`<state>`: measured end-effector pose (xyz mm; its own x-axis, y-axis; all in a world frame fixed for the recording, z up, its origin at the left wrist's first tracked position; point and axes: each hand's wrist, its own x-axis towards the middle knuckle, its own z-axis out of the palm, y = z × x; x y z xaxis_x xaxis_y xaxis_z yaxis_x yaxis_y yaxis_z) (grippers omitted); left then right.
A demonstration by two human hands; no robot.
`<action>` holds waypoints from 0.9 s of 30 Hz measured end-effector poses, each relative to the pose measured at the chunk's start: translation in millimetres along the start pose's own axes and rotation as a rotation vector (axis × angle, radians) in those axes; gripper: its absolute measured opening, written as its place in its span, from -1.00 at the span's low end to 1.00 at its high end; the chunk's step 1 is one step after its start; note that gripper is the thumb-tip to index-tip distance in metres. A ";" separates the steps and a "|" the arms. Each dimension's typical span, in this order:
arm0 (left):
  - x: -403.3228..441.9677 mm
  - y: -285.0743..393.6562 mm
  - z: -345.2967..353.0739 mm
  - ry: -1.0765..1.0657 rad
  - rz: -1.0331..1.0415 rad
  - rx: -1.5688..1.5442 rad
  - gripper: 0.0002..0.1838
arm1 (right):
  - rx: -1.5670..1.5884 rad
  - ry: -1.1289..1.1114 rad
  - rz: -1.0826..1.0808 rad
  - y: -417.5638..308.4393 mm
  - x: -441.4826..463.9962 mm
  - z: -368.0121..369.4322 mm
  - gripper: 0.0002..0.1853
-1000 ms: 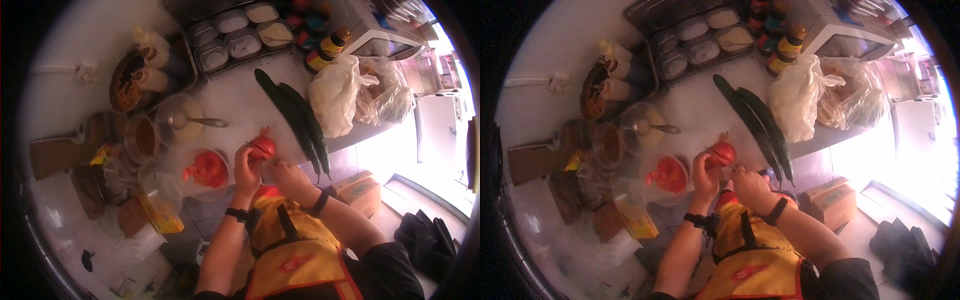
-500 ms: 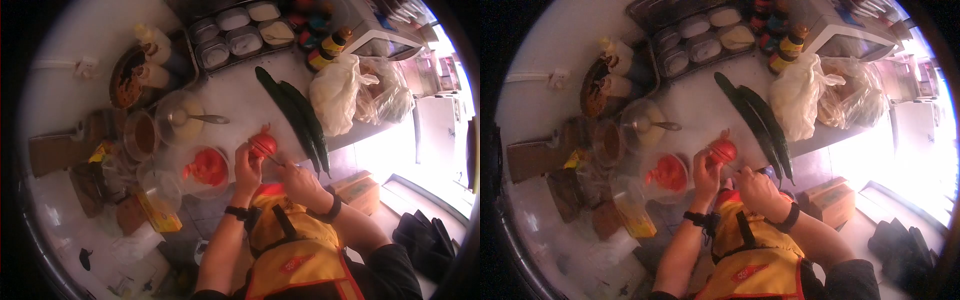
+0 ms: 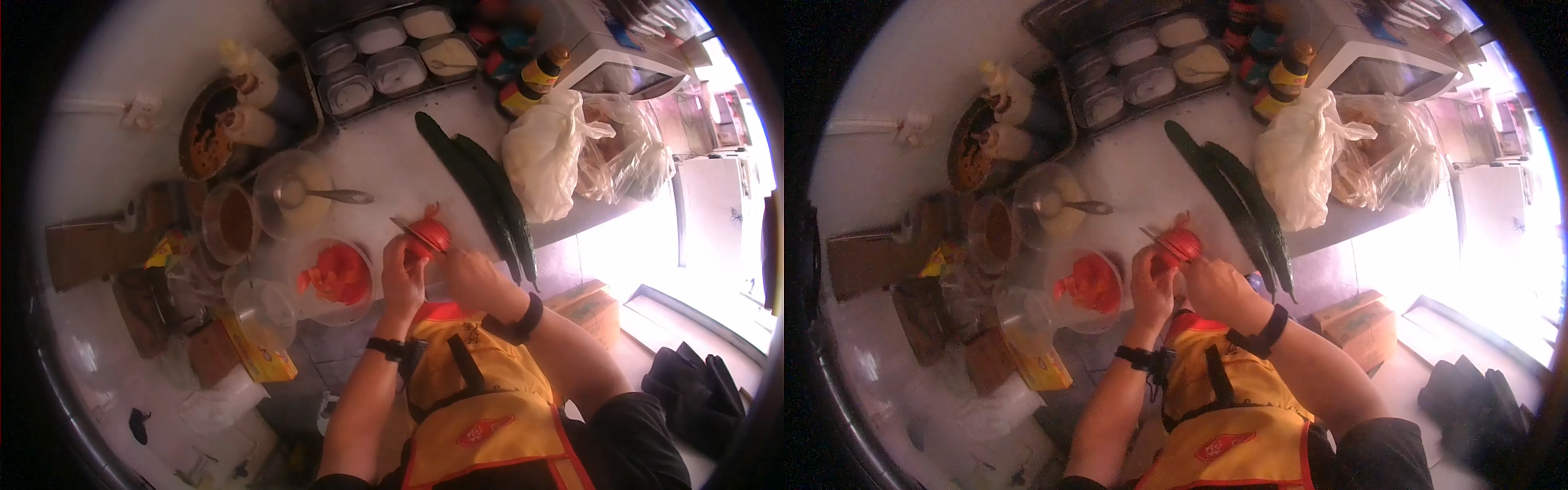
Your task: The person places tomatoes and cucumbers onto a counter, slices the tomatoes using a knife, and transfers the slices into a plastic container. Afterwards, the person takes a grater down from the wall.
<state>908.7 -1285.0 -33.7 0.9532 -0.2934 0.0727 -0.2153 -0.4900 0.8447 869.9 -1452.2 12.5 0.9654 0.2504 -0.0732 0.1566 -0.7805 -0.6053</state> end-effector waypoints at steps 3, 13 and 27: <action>-0.3 -2.1 0.9 0.002 -0.009 -0.022 -0.51 | 0.069 -0.074 0.084 -6.3 -8.9 -9.5 -0.78; -2.4 -5.2 3.4 0.002 -0.062 -0.093 -0.53 | 0.093 -0.148 0.134 -10.8 -2.3 -10.4 -0.78; 0.9 -4.4 0.8 0.046 0.053 -0.048 -0.57 | 0.010 -0.228 0.322 -15.5 -6.4 22.7 -0.77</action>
<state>910.4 -1283.7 -37.7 0.9496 -0.2798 0.1416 -0.2567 -0.4341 0.8635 856.5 -1428.8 4.3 0.8935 0.1153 -0.4341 -0.1499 -0.8345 -0.5302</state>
